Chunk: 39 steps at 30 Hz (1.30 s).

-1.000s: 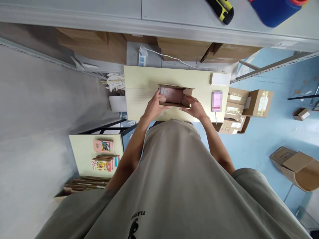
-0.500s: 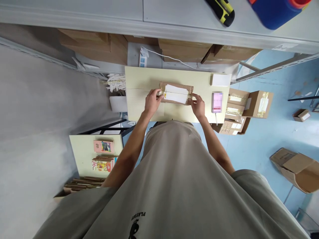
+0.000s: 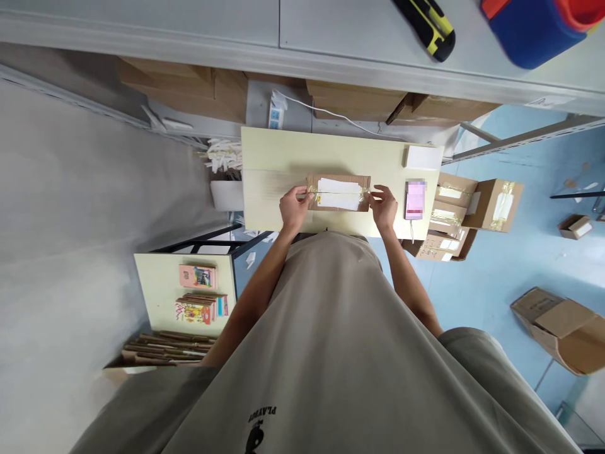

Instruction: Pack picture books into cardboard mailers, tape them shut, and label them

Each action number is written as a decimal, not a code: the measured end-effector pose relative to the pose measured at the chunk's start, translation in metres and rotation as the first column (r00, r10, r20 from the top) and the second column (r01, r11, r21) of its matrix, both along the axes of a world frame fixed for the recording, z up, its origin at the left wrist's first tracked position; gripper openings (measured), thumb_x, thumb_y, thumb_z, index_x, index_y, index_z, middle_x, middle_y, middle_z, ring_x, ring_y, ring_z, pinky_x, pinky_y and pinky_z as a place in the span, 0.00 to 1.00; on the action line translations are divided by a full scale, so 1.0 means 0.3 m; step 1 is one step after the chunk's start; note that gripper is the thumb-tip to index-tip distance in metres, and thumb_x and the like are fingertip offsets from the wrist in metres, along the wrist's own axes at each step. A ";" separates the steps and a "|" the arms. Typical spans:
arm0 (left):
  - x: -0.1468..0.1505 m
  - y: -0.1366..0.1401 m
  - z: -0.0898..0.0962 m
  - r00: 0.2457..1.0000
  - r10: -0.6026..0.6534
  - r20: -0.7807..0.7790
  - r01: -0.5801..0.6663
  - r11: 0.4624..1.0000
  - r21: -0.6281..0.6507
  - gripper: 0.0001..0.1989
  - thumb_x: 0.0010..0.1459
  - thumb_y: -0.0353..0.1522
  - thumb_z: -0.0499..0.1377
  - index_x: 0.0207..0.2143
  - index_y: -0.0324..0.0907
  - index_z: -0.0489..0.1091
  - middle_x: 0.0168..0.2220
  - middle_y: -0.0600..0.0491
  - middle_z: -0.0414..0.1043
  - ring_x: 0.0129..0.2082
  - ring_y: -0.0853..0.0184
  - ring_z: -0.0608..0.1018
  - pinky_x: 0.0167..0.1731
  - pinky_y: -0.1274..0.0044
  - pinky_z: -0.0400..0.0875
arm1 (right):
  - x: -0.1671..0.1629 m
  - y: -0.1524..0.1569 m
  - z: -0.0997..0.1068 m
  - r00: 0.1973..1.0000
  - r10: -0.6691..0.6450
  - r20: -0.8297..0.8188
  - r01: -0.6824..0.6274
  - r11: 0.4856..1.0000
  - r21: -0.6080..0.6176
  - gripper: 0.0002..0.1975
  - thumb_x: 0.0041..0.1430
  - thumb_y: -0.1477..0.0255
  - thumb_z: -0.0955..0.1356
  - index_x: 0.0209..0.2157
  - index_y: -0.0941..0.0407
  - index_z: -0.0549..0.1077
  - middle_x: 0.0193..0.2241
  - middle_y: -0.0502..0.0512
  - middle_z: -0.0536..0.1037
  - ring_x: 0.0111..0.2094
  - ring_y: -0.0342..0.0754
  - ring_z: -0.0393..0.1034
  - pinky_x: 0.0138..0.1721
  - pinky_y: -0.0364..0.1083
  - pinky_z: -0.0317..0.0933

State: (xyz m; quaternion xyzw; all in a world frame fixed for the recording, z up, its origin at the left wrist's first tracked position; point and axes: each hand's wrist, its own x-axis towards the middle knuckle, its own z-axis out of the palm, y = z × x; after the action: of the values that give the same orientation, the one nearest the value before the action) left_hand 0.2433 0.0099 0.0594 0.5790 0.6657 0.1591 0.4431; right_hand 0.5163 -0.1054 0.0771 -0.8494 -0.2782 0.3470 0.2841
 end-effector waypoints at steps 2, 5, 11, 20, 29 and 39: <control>-0.003 0.009 -0.027 0.998 0.043 0.047 -0.040 0.997 -0.064 0.10 0.67 0.34 0.75 0.49 0.44 0.87 0.53 0.46 0.92 0.44 0.55 0.92 0.55 0.65 0.85 | 0.012 0.006 -0.018 1.000 -0.003 -0.030 0.002 1.000 -0.019 0.17 0.69 0.62 0.75 0.55 0.54 0.83 0.52 0.63 0.93 0.44 0.57 0.90 0.48 0.53 0.82; -0.004 0.031 -0.062 0.986 0.133 0.098 -0.116 0.980 -0.162 0.13 0.62 0.39 0.78 0.47 0.43 0.88 0.50 0.45 0.92 0.48 0.54 0.92 0.53 0.66 0.86 | 0.034 0.023 -0.041 0.999 0.012 -0.048 -0.014 0.999 -0.037 0.11 0.68 0.63 0.75 0.46 0.54 0.83 0.50 0.62 0.92 0.44 0.56 0.89 0.49 0.53 0.82; -0.012 0.057 -0.086 0.952 0.234 0.200 -0.182 0.952 -0.245 0.21 0.55 0.43 0.81 0.47 0.42 0.90 0.47 0.46 0.92 0.45 0.57 0.91 0.50 0.67 0.88 | 0.074 0.040 -0.077 0.967 -0.038 -0.251 0.047 0.998 0.033 0.10 0.63 0.63 0.78 0.40 0.53 0.81 0.45 0.58 0.91 0.38 0.51 0.84 0.46 0.50 0.83; -0.014 0.002 -0.018 0.994 -0.108 -0.030 0.111 0.983 0.143 0.26 0.72 0.38 0.70 0.68 0.39 0.81 0.69 0.34 0.80 0.70 0.46 0.83 0.75 0.55 0.76 | 0.027 0.000 0.013 0.951 0.300 0.075 -0.296 0.954 -0.058 0.16 0.83 0.61 0.68 0.55 0.56 0.83 0.56 0.67 0.91 0.47 0.58 0.89 0.55 0.53 0.80; 0.321 0.162 0.181 0.916 -0.400 -0.009 0.328 0.737 0.591 0.38 0.80 0.60 0.56 0.75 0.44 0.73 0.73 0.33 0.76 0.77 0.42 0.74 0.81 0.49 0.65 | 0.342 0.128 0.318 0.848 0.213 0.486 -0.366 0.897 0.246 0.31 0.85 0.48 0.60 0.68 0.53 0.77 0.65 0.74 0.82 0.68 0.71 0.80 0.67 0.69 0.75; 0.888 0.356 0.510 0.772 -0.633 0.064 0.299 0.449 0.842 0.38 0.81 0.64 0.47 0.76 0.53 0.70 0.71 0.43 0.77 0.72 0.52 0.74 0.78 0.56 0.66 | 0.681 0.523 0.701 0.626 0.239 0.742 -0.334 0.942 -0.022 0.31 0.86 0.62 0.65 0.76 0.70 0.61 0.76 0.86 0.70 0.76 0.70 0.66 0.78 0.68 0.55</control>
State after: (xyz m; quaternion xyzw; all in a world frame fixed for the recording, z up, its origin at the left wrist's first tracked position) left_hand 0.5096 0.1166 0.2126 0.8341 0.2362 0.4118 0.2811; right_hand 0.7207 0.0515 0.2872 -0.8427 -0.5202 -0.0004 0.1388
